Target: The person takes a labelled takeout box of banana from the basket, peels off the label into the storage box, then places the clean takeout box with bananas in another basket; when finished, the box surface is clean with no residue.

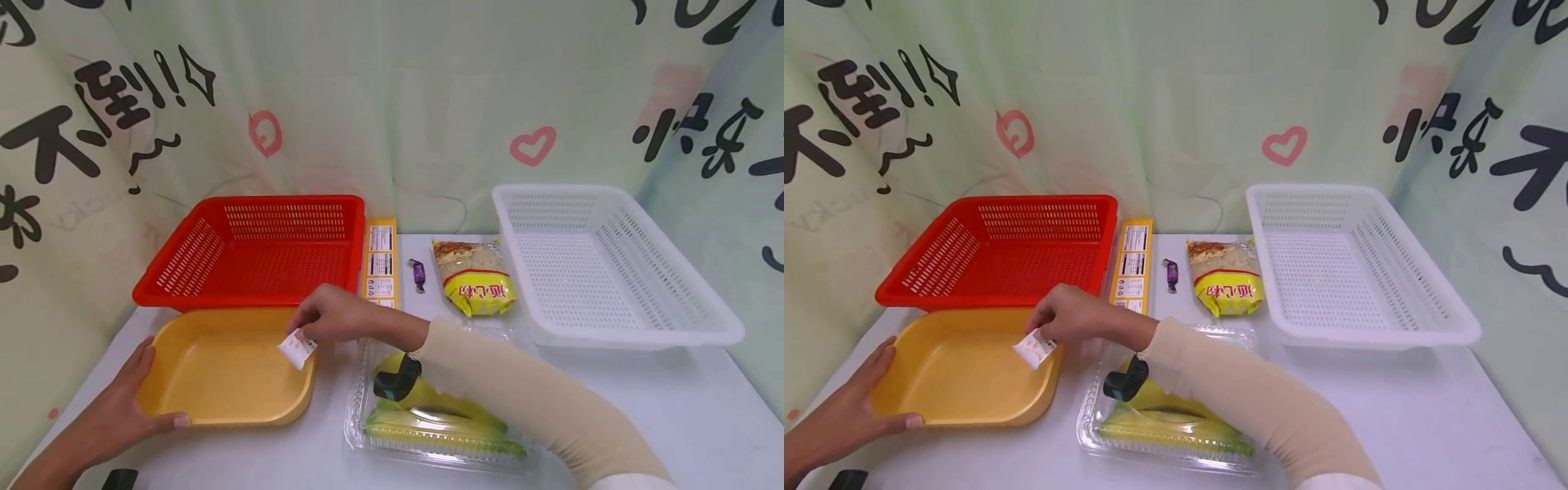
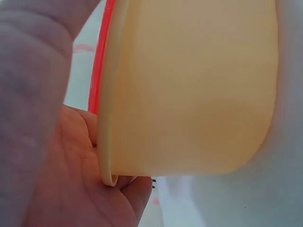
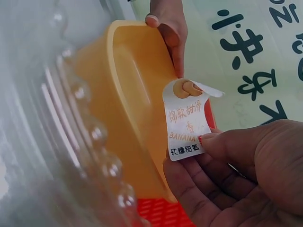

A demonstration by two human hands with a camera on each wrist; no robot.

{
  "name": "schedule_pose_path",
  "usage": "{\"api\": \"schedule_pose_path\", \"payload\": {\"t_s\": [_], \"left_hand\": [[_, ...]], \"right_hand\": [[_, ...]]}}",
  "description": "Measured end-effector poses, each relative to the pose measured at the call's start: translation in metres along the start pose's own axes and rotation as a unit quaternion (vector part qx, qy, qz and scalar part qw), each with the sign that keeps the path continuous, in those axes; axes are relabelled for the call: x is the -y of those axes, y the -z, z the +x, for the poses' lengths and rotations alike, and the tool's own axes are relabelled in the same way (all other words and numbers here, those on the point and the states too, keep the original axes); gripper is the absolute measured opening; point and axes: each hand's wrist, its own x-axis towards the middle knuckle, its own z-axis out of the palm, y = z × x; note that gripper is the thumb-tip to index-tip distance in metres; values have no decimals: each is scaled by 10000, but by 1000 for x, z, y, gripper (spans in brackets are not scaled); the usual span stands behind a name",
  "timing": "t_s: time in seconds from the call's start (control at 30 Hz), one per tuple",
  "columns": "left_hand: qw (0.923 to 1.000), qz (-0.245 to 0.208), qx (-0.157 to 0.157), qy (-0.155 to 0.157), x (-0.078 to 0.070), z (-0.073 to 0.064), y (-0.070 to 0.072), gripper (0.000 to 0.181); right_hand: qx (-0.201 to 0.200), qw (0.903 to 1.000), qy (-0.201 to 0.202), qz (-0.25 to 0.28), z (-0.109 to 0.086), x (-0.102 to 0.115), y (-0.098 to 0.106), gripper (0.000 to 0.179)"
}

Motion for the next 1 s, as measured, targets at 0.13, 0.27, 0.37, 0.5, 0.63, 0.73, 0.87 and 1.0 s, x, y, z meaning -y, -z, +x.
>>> {"api": "schedule_pose_path", "payload": {"t_s": [0.13, 0.27, 0.37, 0.5, 0.63, 0.73, 0.87, 1.0], "left_hand": [[10000, -25, -60, -44, -1, 0, 0, 134], [9999, -53, -95, -82, -1, 0, 0, 135], [9999, -71, -80, -54, -1, 1, 0, 135], [10000, -71, -51, 18, -1, 1, 0, 135], [9999, -65, -17, 97, -2, 2, 0, 136], [9999, -70, 10, 132, -2, 2, 0, 136], [9997, -100, 70, 194, -2, 3, 0, 136], [9997, -59, 118, 225, 0, 3, 0, 135]], "right_hand": [[147, 9998, 115, -52, 1, 0, -2, 24], [245, 9994, 255, -7, 2, -2, -2, 25], [277, 9992, 274, 95, 1, -3, -2, 25], [339, 9985, 251, 341, 0, -5, -1, 25], [375, 9978, 234, 492, -2, -5, 0, 27], [359, 9980, 303, 429, -5, -6, 2, 28], [308, 9982, 423, 307, -9, -6, 7, 27], [257, 9978, 550, 258, -15, -8, 14, 27]]}}
